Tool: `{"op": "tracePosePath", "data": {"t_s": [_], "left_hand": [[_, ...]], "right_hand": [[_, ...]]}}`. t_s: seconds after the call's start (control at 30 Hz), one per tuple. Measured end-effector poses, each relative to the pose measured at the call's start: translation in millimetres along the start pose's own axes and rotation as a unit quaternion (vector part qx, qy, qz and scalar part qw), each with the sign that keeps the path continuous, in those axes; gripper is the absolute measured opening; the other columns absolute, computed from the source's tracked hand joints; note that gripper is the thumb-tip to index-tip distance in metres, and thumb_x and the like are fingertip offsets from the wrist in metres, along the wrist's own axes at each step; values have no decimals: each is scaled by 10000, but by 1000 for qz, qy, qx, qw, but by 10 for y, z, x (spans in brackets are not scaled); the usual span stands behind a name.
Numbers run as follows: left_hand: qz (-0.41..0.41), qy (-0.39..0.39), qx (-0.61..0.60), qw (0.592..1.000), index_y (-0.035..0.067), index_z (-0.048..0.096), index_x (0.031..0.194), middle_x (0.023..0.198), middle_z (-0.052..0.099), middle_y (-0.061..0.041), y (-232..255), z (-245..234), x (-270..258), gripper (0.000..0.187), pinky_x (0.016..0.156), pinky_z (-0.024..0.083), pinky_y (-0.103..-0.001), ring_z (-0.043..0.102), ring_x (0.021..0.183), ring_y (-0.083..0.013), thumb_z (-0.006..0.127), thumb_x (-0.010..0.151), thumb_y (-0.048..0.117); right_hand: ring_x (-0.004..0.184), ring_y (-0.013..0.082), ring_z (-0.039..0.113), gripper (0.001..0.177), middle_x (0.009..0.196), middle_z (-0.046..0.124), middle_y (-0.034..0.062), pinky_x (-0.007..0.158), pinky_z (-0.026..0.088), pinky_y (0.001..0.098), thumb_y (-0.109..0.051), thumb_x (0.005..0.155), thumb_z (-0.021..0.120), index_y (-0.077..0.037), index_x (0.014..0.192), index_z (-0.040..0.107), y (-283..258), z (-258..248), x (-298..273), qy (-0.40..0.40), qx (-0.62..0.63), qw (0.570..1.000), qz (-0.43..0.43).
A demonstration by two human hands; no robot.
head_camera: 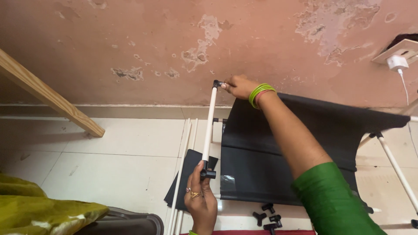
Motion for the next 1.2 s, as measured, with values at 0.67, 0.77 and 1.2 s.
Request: {"op": "tracePosePath", "data": {"t_s": [0.67,0.77,1.2], "left_hand": [[-29,9,-3,1000,54,520,1475,1187,712,-151,6,-63,42,537,795,602,-352,745,1007,-252,588,959,-77],[-45,-2,11,999,20,492,1491,1210,684,-181,82,-144,97,558,887,543,-417,680,1078,-293,639,954,-14],[-181,-30,-177,967,-4,699,1122,1008,712,-108,-153,-264,-1145,210,798,573,-313,703,884,-187,618,1035,169]], "right_hand": [[734,318,645,113,768,610,91,621,511,456,-176,943,637,-103,897,565,-1251,-341,-1246,192,-169,954,-158],[767,283,633,112,784,590,68,671,495,426,-190,920,660,-107,897,587,-1696,-422,-1687,192,-162,947,-202],[956,256,637,233,995,654,85,911,506,487,-167,899,695,-115,1126,710,-2573,-144,-3433,246,-115,939,-211]]}}
Point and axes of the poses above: each hand's wrist, its own x-axis towards the middle knuckle, its own z-axis out of the palm, y = z × x, the point moved 10 cm from there along x, towards the middle knuckle
